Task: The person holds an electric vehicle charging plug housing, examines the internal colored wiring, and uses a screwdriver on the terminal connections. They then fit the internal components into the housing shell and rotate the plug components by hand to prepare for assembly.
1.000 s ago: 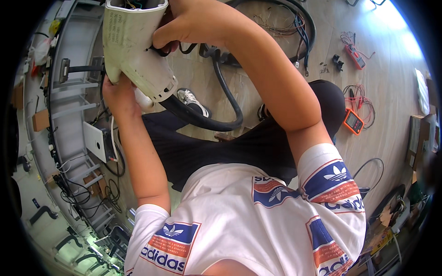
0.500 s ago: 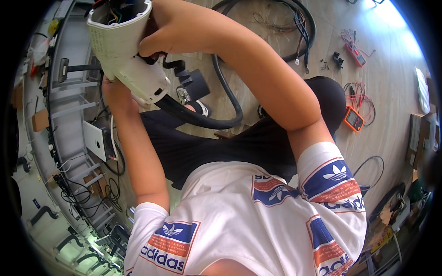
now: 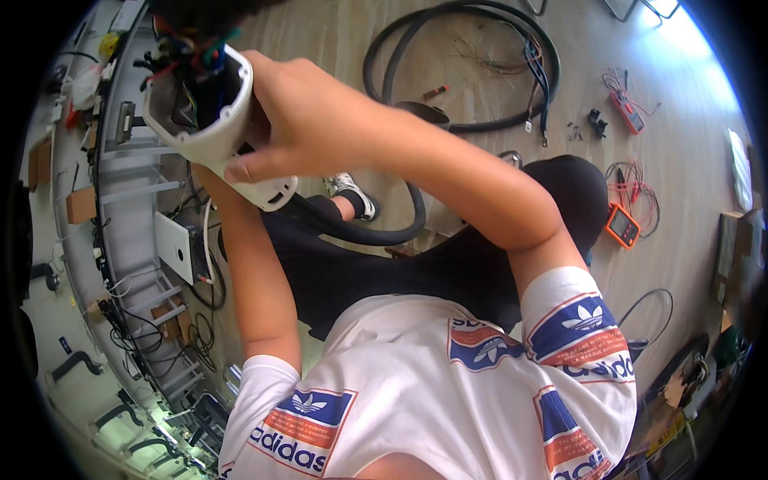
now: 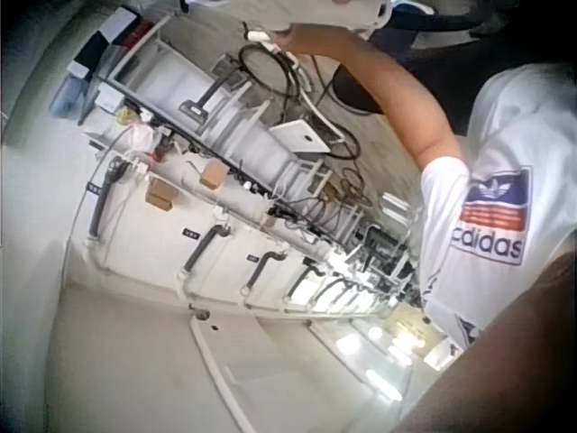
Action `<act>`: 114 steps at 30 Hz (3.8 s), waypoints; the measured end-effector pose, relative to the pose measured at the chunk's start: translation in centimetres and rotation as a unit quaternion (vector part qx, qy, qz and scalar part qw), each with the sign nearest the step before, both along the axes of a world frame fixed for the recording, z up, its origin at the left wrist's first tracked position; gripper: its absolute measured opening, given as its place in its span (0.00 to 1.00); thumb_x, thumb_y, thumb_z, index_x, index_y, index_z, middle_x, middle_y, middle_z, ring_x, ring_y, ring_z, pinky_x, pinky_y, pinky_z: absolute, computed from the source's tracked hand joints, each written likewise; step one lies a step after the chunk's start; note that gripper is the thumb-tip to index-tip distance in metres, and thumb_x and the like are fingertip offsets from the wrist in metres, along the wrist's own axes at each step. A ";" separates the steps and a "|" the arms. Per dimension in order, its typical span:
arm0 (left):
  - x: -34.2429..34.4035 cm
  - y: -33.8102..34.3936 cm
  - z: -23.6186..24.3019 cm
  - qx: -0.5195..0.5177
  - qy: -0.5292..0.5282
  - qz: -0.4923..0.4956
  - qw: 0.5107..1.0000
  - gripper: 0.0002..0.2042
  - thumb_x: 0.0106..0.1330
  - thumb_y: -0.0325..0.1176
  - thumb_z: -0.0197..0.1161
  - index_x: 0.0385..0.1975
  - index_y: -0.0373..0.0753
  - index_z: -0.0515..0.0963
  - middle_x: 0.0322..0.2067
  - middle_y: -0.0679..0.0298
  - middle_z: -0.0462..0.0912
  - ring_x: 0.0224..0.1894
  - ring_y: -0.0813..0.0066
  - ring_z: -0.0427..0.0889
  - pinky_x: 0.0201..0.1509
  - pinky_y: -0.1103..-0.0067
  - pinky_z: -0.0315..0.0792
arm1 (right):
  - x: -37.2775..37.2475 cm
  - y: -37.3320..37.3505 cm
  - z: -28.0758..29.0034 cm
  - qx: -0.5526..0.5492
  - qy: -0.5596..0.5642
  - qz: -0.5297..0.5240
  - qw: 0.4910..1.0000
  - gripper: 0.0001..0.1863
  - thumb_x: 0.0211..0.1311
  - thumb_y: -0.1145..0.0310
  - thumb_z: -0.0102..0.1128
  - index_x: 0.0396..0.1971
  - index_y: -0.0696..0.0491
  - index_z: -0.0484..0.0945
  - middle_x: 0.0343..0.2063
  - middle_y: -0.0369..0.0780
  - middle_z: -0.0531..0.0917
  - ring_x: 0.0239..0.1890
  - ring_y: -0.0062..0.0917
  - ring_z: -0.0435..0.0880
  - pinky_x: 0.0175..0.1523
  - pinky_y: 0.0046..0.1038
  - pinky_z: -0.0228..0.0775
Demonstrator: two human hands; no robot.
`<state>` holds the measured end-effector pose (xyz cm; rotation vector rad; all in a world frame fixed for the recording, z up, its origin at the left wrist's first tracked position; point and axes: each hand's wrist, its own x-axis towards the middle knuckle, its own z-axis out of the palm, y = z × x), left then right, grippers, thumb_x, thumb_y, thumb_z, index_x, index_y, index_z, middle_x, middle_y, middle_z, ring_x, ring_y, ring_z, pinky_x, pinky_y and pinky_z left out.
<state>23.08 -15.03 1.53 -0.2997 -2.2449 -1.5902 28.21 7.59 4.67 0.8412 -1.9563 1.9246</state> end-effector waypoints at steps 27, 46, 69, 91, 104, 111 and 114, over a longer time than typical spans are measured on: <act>-2.6 -0.6 0.7 -0.032 0.024 0.007 0.999 0.10 0.61 0.32 0.66 0.40 0.36 0.83 0.34 0.64 0.87 0.34 0.78 0.84 0.38 0.80 0.77 | 3.2 -2.6 2.6 0.086 -0.094 -0.009 0.992 0.31 0.59 0.61 0.73 0.54 0.63 0.70 0.37 0.43 0.82 0.34 0.25 0.83 0.41 0.25 0.76; 0.5 -1.3 1.5 -0.005 0.024 0.024 0.999 0.09 0.61 0.31 0.66 0.38 0.36 0.81 0.30 0.66 0.85 0.31 0.80 0.81 0.36 0.81 0.75 | 6.5 -1.9 5.1 0.062 -0.049 0.048 0.996 0.36 0.60 0.59 0.74 0.59 0.63 0.65 0.42 0.43 0.81 0.41 0.23 0.79 0.48 0.26 0.72; 4.0 -1.7 2.9 0.012 0.052 0.048 0.997 0.07 0.61 0.31 0.66 0.34 0.35 0.80 0.26 0.67 0.83 0.29 0.83 0.78 0.34 0.82 0.73 | 8.5 -2.9 7.0 0.018 -0.040 0.084 0.995 0.42 0.60 0.57 0.74 0.64 0.64 0.60 0.49 0.43 0.79 0.51 0.21 0.75 0.57 0.27 0.67; 9.2 1.7 6.0 -0.082 0.070 0.122 0.987 0.16 0.57 0.25 0.69 0.46 0.34 0.75 0.38 0.62 0.83 0.41 0.75 0.82 0.49 0.79 0.73 | 3.6 0.4 3.9 -0.228 -0.293 0.103 0.923 0.57 0.59 0.18 0.24 0.54 0.59 0.76 0.34 0.44 0.86 0.28 0.32 0.82 0.38 0.37 0.77; 11.7 3.7 5.6 -0.069 0.093 0.050 0.992 0.19 0.62 0.25 0.66 0.52 0.31 0.71 0.43 0.56 0.81 0.43 0.71 0.82 0.50 0.77 0.75 | 1.5 2.4 2.4 -0.288 -0.340 0.014 0.895 0.55 0.57 0.18 0.29 0.47 0.60 0.81 0.32 0.44 0.87 0.24 0.26 0.83 0.23 0.24 0.73; 12.8 3.6 5.8 -0.077 0.114 0.028 0.990 0.20 0.62 0.24 0.65 0.53 0.29 0.70 0.44 0.53 0.80 0.43 0.67 0.82 0.50 0.76 0.75 | 0.8 3.8 1.5 -0.394 -0.229 0.308 0.835 0.35 0.71 0.37 0.35 0.54 0.52 0.78 0.44 0.39 0.87 0.41 0.28 0.86 0.43 0.29 0.78; 13.4 3.7 5.9 -0.065 0.100 0.024 0.993 0.20 0.62 0.23 0.65 0.54 0.29 0.69 0.44 0.53 0.80 0.43 0.66 0.82 0.50 0.75 0.75 | 1.2 3.5 1.6 -0.455 -0.215 0.350 0.790 0.28 0.75 0.44 0.38 0.54 0.50 0.79 0.46 0.38 0.87 0.46 0.29 0.87 0.48 0.30 0.80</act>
